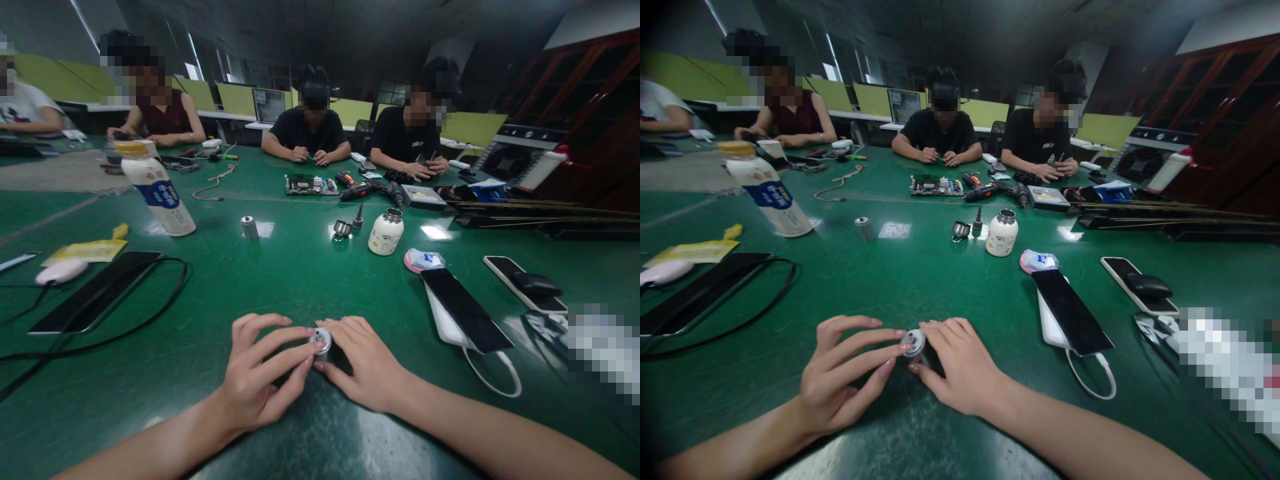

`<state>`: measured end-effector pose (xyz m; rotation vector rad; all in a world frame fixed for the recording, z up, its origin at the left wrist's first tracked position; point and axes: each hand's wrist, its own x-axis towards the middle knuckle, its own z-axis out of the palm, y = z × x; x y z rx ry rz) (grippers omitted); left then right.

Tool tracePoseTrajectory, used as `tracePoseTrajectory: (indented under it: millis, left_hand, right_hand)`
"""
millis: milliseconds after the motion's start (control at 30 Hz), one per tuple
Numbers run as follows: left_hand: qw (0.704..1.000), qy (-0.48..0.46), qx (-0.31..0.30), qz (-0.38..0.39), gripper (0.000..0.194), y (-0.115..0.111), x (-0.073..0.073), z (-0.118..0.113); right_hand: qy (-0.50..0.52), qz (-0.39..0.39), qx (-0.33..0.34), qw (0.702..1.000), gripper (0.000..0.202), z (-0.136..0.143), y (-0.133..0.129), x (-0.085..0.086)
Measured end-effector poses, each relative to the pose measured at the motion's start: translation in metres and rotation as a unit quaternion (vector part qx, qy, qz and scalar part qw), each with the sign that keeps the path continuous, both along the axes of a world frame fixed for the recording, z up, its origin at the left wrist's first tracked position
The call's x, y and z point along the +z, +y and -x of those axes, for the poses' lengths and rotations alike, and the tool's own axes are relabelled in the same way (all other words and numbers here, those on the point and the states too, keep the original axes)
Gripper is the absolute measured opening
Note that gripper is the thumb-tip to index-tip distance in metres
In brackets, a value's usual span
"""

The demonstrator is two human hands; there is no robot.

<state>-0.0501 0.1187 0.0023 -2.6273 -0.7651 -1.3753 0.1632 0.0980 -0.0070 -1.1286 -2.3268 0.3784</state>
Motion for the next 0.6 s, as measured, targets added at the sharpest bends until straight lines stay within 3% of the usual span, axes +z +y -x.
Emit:
tracePoseTrajectory:
  millis: [200,400,467,600]
  left_hand:
    - [0.995,0.082,-0.042,0.036,0.038,0.0,-0.0016,-0.0036]
    - [0.993,0.093,-0.051,0.042,0.046,0.0008,-0.0024,-0.0029]
    - [0.995,0.085,-0.028,0.037,0.051,-0.0005,-0.0025,-0.0023]
    - [0.989,0.094,0.094,0.058,0.057,0.0015,-0.0069,-0.0014]
  right_hand:
    - [0.004,-0.007,0.0,1.0,0.021,0.0004,0.0005,-0.0027]
    - [0.009,-0.013,0.002,1.0,0.024,0.0006,0.0006,-0.0035]
    - [0.008,-0.01,0.002,1.0,0.028,0.0007,0.0007,-0.0029]
    - [0.003,0.0,-0.001,1.0,0.041,0.0009,0.0002,-0.0006]
